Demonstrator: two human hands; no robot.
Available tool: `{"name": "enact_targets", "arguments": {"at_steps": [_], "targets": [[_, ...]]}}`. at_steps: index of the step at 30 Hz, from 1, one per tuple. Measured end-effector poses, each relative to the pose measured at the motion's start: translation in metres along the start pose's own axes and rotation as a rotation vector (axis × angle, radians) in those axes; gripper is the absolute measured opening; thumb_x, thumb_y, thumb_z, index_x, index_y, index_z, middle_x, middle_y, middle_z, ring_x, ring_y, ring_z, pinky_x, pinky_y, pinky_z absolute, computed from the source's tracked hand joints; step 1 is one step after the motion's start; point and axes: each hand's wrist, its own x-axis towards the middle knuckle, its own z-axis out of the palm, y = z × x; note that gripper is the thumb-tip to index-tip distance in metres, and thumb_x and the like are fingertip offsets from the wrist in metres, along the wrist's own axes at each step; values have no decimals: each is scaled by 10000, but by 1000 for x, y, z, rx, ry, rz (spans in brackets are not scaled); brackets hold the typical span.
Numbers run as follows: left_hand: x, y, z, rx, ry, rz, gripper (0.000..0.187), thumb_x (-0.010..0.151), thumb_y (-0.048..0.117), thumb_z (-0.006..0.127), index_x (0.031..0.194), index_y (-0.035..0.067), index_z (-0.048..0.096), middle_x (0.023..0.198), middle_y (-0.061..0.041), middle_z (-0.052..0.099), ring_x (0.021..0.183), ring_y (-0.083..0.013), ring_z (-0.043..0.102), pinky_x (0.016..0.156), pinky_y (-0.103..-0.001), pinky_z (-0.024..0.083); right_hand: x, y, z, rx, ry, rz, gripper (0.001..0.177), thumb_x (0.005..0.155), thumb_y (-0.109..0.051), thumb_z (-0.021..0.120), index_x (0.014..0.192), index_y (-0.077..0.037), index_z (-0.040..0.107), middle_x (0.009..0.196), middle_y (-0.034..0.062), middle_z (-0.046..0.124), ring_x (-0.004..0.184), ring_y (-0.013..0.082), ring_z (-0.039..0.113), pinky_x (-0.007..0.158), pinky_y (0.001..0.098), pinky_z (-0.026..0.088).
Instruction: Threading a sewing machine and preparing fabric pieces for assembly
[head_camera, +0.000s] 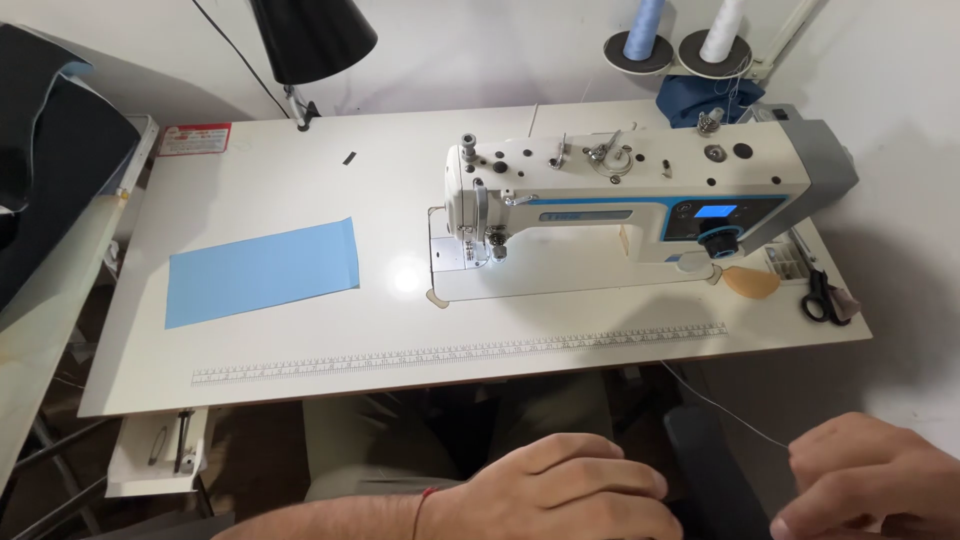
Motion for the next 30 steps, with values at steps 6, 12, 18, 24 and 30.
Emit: {"name": "enact_targets", "arguments": {"at_steps": [6, 12, 18, 24, 30], "targets": [[8, -26, 13, 533, 26, 179, 106, 1158, 180, 533, 1102, 167, 622, 1281, -42, 694, 1179, -210, 694, 1040, -312, 535, 34, 10, 11, -184, -69, 419, 938, 686, -667, 633, 1449, -125, 566, 1571, 65, 581, 1478, 207, 515, 1162, 395, 372], [16, -58, -2, 818, 57, 87, 170, 1108, 95, 456, 1049, 101, 615, 1163, -97, 672, 1026, -207, 665, 890, -320, 549, 58, 73, 62, 401, -129, 619, 510, 971, -253, 535, 1437, -49, 581, 1383, 43, 727, 1240, 109, 656, 1071, 269, 468], [4, -89, -18, 972, 31, 28, 140, 1085, 113, 518, 1013, 108, 638, 1085, -67, 650, 970, -201, 642, 845, -314, 504, 87, 111, 78, 432, 55, 610, 226, 912, -126, 746, 1089, -5, 818, 723, -8, 709, 671, 37, 571, 636, 209, 457], [-12, -128, -16, 1052, -1, -48, 68, 1057, 136, 590, 1040, 123, 655, 1124, -58, 661, 1030, -193, 633, 877, -310, 485, 125, 129, 89, 460, 123, 601, 151, 835, -62, 814, 954, 28, 840, 771, 63, 797, 753, 64, 684, 695, 211, 592], [-15, -152, -27, 1020, 267, -167, 127, 977, 154, 690, 1075, 76, 713, 1112, -128, 639, 1023, -295, 663, 874, -410, 548, 158, 176, 112, 586, 573, 494, 203, 971, -174, 739, 1055, 8, 766, 526, -52, 404, 441, -5, 350, 400, 207, 323]]}}
